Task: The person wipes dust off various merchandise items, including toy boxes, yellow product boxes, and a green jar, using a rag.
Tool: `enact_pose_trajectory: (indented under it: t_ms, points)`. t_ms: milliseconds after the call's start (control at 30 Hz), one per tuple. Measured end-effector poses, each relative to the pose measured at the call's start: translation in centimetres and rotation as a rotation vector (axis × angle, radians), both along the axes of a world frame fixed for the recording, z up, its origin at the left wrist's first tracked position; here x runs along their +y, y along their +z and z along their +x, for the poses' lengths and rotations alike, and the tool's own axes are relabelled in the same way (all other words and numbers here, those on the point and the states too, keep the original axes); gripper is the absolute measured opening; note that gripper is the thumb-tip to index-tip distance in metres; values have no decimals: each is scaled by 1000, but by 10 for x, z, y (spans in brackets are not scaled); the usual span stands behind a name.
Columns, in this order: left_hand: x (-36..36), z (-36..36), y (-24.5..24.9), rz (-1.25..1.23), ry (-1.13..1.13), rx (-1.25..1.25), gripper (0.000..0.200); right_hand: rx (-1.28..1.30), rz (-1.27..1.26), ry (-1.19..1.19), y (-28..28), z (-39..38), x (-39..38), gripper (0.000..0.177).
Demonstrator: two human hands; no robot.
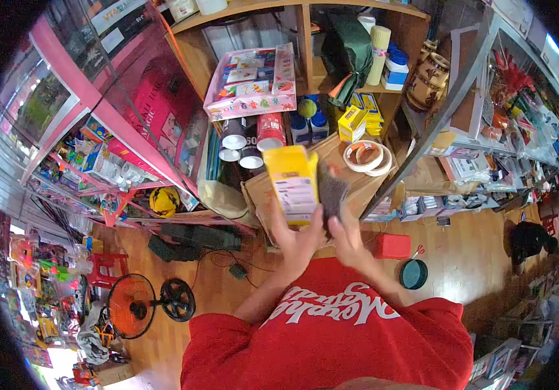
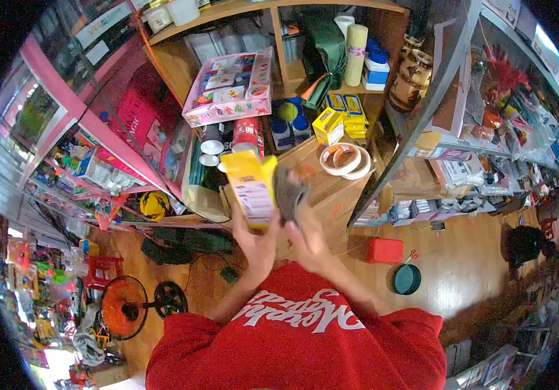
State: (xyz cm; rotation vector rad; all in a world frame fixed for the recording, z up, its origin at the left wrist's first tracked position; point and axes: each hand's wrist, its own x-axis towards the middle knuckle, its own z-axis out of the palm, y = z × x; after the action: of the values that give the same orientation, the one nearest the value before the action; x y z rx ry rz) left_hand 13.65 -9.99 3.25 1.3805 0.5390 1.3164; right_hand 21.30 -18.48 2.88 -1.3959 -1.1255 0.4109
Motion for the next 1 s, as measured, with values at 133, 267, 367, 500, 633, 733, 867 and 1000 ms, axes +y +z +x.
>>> enact_pose_trajectory:
  t_ms: [133, 267, 367, 500, 633, 733, 867, 1000]
  points:
    - [2, -6, 6, 157, 17, 46, 58, 74, 98, 38, -1, -12, 0, 45]
    - [-13, -7, -8, 246, -80, 178, 74, 482, -97, -9, 30, 0, 7, 45]
    - [-9, -4, -15, 267, 36, 218, 78, 313, -4, 15, 17, 4, 11, 46]
    - [8, -5, -4, 48, 5, 134, 80, 218, 20, 89, 1, -6, 0, 46]
    - [14, -20, -3, 481, 22, 346, 76, 375, -67, -15, 4, -5, 3, 46]
    - [5, -23, 5, 145, -103, 42, 61, 464, -186, 0, 4, 15, 6, 46]
    - [18, -22, -3, -131, -220, -190, 59, 402, -158, 41, 0, -1, 9, 44]
    - [13, -25, 8, -322, -317, -236, 59, 124, -32, 80, 2, -13, 9, 49]
